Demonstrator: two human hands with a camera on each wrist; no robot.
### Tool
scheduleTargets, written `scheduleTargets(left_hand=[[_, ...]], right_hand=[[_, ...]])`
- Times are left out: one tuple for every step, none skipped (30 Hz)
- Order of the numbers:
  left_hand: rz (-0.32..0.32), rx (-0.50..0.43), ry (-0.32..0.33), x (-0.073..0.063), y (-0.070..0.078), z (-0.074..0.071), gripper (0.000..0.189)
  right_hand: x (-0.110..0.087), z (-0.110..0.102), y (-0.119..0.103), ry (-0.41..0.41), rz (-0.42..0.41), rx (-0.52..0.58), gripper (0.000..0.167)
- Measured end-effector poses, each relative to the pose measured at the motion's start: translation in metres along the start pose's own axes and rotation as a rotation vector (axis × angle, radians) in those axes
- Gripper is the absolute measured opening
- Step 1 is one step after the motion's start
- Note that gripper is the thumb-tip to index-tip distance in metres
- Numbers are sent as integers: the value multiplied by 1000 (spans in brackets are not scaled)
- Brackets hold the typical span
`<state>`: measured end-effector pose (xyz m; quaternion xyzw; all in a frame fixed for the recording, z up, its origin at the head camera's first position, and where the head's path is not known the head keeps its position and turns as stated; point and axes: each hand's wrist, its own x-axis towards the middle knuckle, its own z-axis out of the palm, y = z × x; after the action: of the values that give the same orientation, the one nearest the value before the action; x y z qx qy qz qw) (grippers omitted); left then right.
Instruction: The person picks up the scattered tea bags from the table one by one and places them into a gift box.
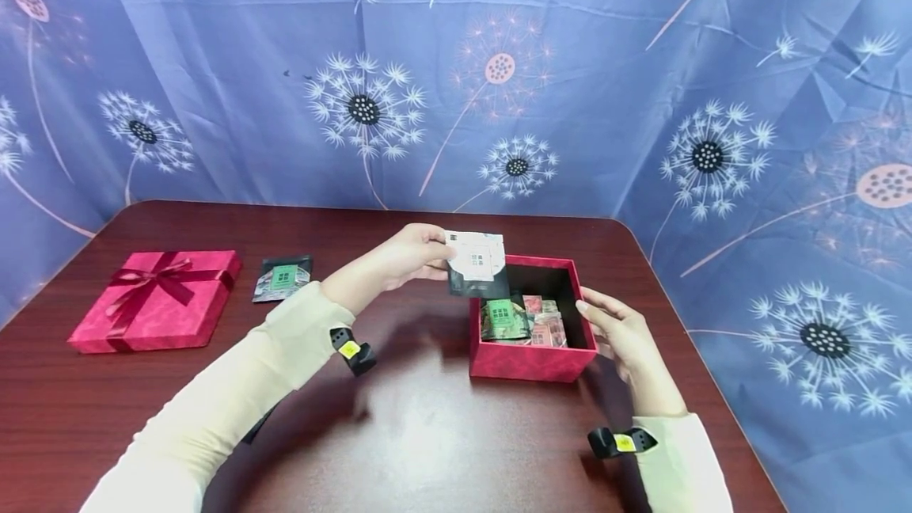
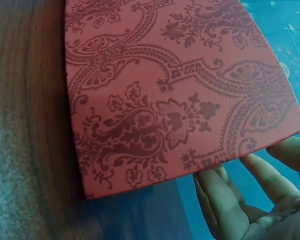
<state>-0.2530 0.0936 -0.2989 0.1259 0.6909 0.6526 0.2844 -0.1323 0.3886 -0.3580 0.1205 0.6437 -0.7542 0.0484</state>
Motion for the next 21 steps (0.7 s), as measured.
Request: scheduleTargets(left_hand=[[0,3,-5,1,1,4,18],[-2,4,-7,2,1,8,17],[-3,7,-11,3,2,11,16],[-7,14,-16,5,2,14,15],[-12,18,-19,6,2,18,15],[-18,22,-23,8,2,21,15],[-27,26,-24,9,2,24,16],[-35,24,-26,11,2,28,18],[-41,25,-29,12,2,31,20],[-47,28,-32,14,2,34,22],[-53,28,-35,15,1,38,25],[-56,30,-37,17,1,41,27],[-60,31,-38,18,0,45,28],[-63,32,-40,20,0,49,28],[-67,35,-42,21,-1,53,28],[-72,38,-44,22,-2,56,28],[-77,41,-44,24,-2,60,28],[-81,44,-43,25,-3,63,27],[-85,55,-44,26,-4,65,26],[-87,60,-43,28,-5,68,25],[-88,66,-39,29,-7,69,23]], right_hand=[[0,0,0,1,2,-1,28],[0,0,0,1,3,-1,28],[0,1,0,3,6,-3,28],[1,1,0,5,7,-5,28],[1,1,0,7,9,-7,28],[1,1,0,8,12,-11,28],[1,1,0,10,14,-12,28],[2,1,0,12,16,-12,28],[2,1,0,13,16,-10,28],[2,1,1,15,15,-9,27],[2,1,1,15,14,-7,27],[2,1,1,16,13,-4,27],[2,1,1,18,9,-4,27],[2,1,2,18,6,-1,27],[2,0,2,20,3,-1,27],[2,0,2,21,1,-2,27],[2,0,2,22,-1,-2,28],[1,0,2,23,-3,-3,28],[1,0,2,24,-4,-3,27],[1,0,3,23,-5,-1,27],[1,0,3,23,-4,-1,27]])
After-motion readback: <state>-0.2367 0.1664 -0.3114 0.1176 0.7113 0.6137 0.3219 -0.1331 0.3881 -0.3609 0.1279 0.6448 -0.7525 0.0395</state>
